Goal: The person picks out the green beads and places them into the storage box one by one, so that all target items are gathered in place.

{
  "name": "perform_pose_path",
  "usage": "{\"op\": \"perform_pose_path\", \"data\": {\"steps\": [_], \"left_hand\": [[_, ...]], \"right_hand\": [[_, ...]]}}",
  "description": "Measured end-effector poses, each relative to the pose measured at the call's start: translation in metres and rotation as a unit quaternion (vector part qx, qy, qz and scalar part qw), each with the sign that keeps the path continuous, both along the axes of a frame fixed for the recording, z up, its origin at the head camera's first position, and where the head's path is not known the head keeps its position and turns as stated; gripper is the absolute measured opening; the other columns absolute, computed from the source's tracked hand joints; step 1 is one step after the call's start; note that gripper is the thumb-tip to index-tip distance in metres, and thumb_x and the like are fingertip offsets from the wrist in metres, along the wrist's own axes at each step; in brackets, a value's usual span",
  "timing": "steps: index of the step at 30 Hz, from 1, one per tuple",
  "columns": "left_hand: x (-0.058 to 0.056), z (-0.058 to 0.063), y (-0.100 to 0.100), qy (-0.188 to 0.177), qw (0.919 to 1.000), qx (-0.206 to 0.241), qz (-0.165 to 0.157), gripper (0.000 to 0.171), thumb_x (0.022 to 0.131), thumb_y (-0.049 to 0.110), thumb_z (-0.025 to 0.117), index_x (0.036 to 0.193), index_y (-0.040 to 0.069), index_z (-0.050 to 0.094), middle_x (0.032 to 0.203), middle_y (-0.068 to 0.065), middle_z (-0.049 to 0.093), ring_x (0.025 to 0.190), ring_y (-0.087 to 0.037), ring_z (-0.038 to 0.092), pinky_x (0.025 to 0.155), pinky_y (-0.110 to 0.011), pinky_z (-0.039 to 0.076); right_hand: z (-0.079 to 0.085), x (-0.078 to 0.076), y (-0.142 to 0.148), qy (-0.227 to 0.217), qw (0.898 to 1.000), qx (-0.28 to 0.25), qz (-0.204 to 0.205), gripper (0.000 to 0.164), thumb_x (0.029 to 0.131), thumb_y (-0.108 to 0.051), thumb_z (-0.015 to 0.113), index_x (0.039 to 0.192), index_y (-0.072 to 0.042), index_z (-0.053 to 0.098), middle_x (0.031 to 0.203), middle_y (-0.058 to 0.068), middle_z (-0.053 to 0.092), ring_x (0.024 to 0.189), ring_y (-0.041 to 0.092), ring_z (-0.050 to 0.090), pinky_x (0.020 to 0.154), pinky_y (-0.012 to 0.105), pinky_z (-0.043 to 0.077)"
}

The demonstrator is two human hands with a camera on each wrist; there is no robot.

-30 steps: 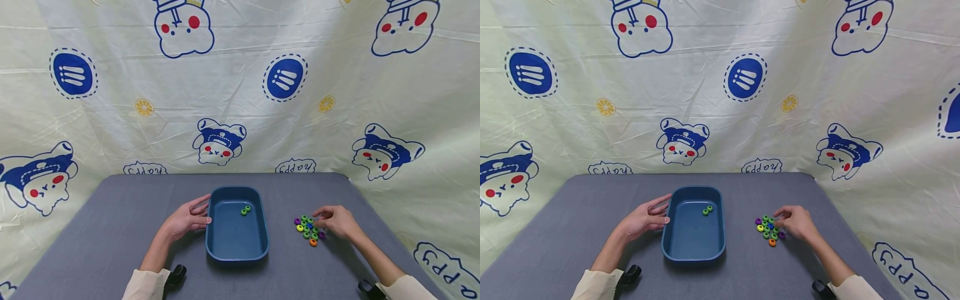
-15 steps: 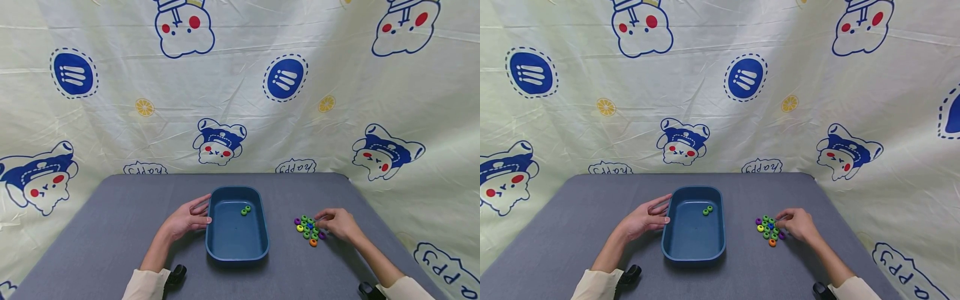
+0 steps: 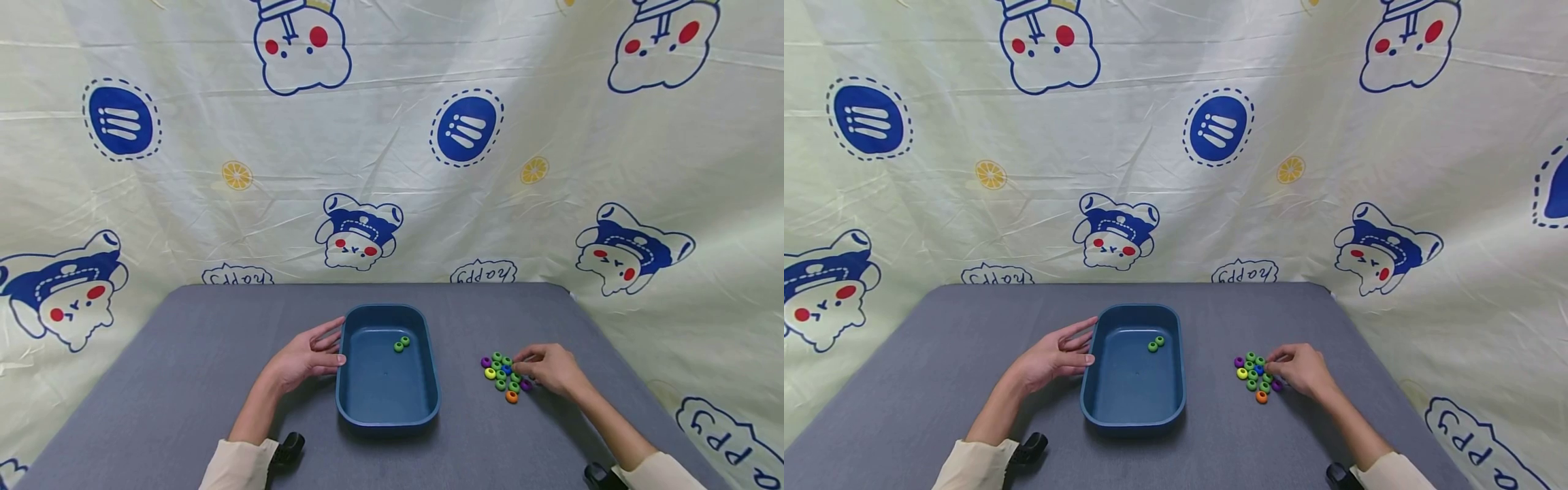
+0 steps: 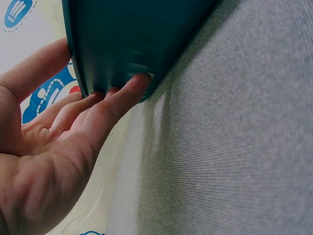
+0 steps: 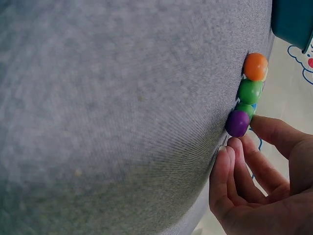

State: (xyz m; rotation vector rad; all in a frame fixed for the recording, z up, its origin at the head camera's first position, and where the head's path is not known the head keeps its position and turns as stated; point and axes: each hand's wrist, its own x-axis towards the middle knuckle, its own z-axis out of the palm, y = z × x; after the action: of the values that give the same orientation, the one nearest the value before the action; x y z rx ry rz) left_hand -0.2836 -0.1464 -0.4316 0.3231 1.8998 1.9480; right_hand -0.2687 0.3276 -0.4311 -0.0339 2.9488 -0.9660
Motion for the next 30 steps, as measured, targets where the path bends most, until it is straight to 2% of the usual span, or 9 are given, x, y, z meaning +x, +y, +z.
{"op": "perform_pose_path", "data": {"steps": [4,13,30], "left_hand": [[0.0003,0.0000,0.0005,-0.002,1.0000,-0.001,0.003,0.078,0.095,0.000,0.068,0.161,0.012,0.028,0.163,-0.020,0.032,0.143,-0.042,0.043,0.098,-0.044,0.056],[-0.0002,0.0005,0.0012,-0.003,1.0000,-0.002,0.003,0.079,0.094,0.000,0.068,0.161,0.012,0.028,0.163,-0.019,0.032,0.143,-0.043,0.043,0.099,-0.045,0.056],[-0.0012,-0.0013,0.0004,0.001,1.0000,-0.005,0.004,0.079,0.094,0.001,0.068,0.161,0.012,0.028,0.163,-0.019,0.032,0.144,-0.042,0.043,0.099,-0.045,0.055]], "right_hand": [[0.0005,0.0003,-0.0012,-0.007,1.000,-0.002,-0.007,0.021,0.090,-0.023,0.075,0.101,-0.005,0.076,0.095,0.013,0.076,0.070,0.016,0.064,0.058,0.031,0.050],[0.0003,0.0001,-0.0016,-0.013,1.000,-0.001,-0.015,0.021,0.089,-0.024,0.075,0.098,-0.006,0.076,0.077,0.002,0.070,0.064,0.016,0.060,0.053,0.029,0.044],[0.0024,-0.0005,0.0002,0.007,1.000,0.001,-0.011,0.018,0.089,-0.021,0.076,0.096,-0.005,0.076,0.085,0.008,0.075,0.065,0.015,0.063,0.054,0.029,0.049]]}}
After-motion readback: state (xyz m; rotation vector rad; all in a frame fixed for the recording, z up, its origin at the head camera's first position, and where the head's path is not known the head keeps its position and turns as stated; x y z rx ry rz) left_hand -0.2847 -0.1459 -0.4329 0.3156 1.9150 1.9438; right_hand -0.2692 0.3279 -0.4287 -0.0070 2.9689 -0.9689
